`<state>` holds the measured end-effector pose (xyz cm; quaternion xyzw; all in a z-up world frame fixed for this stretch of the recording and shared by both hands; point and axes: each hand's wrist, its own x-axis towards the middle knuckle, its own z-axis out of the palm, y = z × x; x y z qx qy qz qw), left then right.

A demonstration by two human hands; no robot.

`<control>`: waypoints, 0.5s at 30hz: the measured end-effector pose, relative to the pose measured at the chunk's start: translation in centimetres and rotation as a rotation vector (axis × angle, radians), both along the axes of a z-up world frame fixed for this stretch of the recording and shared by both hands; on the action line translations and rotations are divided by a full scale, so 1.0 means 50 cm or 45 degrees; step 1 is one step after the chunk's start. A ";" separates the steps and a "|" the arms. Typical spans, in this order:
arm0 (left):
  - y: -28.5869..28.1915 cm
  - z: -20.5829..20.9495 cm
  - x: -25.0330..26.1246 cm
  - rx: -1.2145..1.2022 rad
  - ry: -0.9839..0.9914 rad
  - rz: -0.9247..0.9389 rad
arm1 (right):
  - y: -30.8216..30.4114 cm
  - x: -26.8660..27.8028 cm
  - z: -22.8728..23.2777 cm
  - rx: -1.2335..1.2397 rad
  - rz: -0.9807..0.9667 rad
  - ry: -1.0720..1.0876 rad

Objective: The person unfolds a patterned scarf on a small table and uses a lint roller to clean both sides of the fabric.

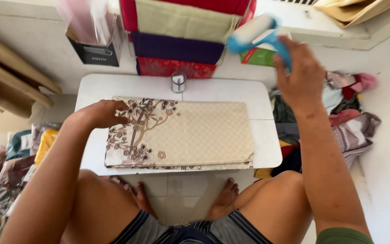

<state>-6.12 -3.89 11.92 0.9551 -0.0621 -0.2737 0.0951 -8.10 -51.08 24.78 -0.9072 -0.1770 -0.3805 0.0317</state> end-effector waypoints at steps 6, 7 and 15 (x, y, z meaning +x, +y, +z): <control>0.046 -0.232 0.051 -0.093 0.107 -0.068 | 0.058 0.035 -0.233 -0.130 0.325 0.849; 0.050 -0.252 0.050 -0.013 0.121 -0.091 | 0.064 0.044 -0.273 -0.321 0.251 1.049; 0.057 -0.307 0.078 0.022 0.136 -0.003 | -0.079 0.115 -0.332 -0.087 -0.047 1.515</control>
